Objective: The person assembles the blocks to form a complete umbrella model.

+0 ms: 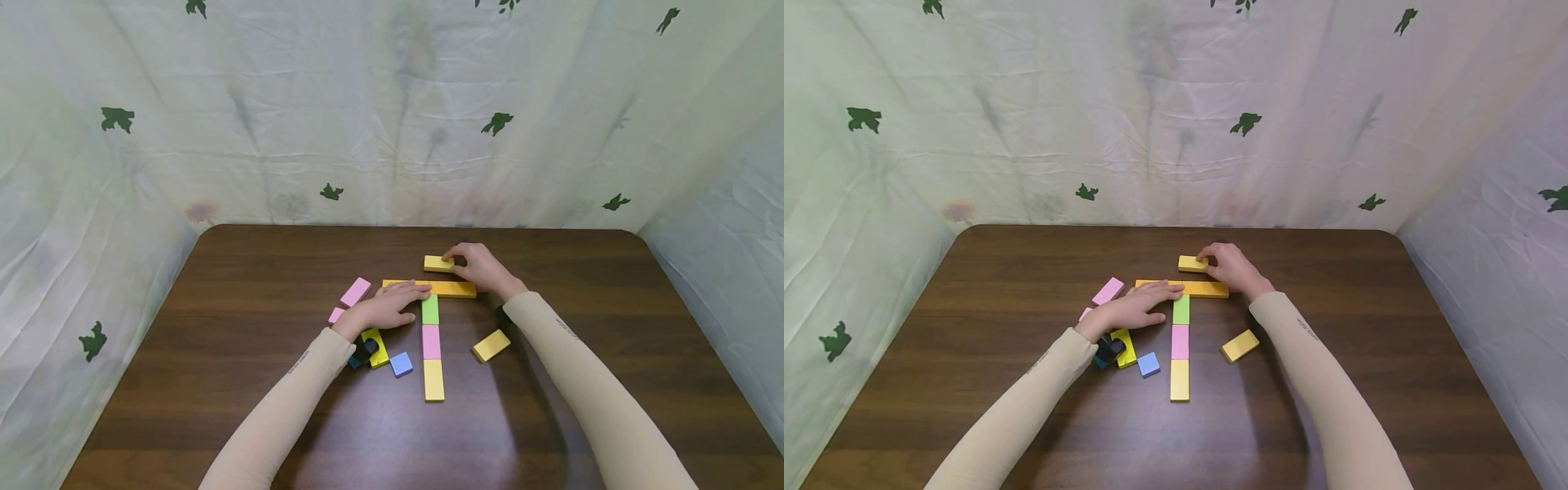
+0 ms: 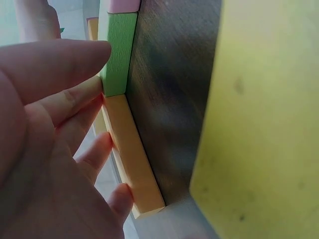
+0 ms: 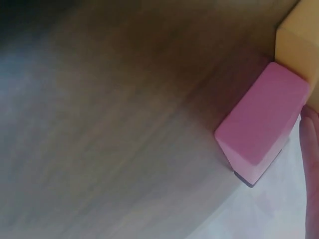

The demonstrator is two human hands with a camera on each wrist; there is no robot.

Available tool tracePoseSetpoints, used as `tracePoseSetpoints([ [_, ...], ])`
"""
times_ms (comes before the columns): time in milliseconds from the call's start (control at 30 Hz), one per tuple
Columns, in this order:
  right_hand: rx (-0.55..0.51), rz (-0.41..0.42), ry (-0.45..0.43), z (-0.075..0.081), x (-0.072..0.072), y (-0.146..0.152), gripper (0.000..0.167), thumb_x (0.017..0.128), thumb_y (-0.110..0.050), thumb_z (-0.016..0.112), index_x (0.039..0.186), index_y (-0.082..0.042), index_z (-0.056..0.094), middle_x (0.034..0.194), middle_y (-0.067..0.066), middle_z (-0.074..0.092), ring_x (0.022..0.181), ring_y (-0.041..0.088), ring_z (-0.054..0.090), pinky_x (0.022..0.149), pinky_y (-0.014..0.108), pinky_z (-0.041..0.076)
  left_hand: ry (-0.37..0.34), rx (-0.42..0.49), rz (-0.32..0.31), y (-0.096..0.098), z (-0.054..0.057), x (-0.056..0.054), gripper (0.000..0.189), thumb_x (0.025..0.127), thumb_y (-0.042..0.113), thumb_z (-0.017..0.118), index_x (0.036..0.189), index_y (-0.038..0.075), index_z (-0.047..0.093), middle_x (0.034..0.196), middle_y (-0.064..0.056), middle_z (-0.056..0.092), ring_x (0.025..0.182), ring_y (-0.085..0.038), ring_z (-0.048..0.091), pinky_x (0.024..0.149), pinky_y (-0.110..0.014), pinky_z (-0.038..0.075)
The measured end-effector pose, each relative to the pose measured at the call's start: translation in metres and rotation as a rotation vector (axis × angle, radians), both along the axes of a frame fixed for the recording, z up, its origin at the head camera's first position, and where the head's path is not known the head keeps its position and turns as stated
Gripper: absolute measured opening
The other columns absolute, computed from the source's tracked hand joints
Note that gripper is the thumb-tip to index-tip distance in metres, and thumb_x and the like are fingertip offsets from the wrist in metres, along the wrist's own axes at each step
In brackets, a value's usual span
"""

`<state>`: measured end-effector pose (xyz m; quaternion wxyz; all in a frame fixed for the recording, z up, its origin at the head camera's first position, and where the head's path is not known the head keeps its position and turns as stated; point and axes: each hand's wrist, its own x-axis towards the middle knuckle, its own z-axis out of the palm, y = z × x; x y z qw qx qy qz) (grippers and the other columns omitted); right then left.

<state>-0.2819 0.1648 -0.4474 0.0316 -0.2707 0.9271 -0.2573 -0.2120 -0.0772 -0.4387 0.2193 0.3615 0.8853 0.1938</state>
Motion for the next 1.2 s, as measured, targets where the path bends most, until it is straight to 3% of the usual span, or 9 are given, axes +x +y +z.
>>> tracePoseSetpoints([
  [533,-0.059,-0.144,0.049,0.006,-0.024,0.001,0.022,0.088,-0.002,0.067,0.11,-0.001,0.069,0.11,0.015,0.066,0.099,0.029,0.059,0.089,0.043,0.046,-0.008,0.02,0.007,0.0,0.002,0.002,0.051,0.097,0.013,0.053,0.147,0.009,0.039,0.156,0.0,0.026,0.144,-0.025,0.013,0.112,-0.05,0.011],
  [767,-0.056,-0.162,0.069,0.008,-0.029,-0.002,0.022,0.088,-0.001,0.066,0.11,0.001,0.069,0.11,0.017,0.066,0.101,0.031,0.06,0.09,0.044,0.047,-0.011,0.016,0.011,0.0,0.002,0.002,0.051,0.097,0.013,0.053,0.147,0.01,0.039,0.156,0.0,0.026,0.144,-0.024,0.012,0.113,-0.05,0.011],
  [1200,0.026,-0.194,0.0,0.008,-0.033,-0.01,0.02,0.09,-0.003,0.064,0.109,0.001,0.069,0.111,0.016,0.065,0.103,0.029,0.058,0.094,0.042,0.045,-0.004,0.033,0.002,-0.001,0.001,0.002,0.051,0.097,0.012,0.053,0.146,0.007,0.039,0.156,-0.002,0.026,0.144,-0.026,0.013,0.112,-0.051,0.01],
])
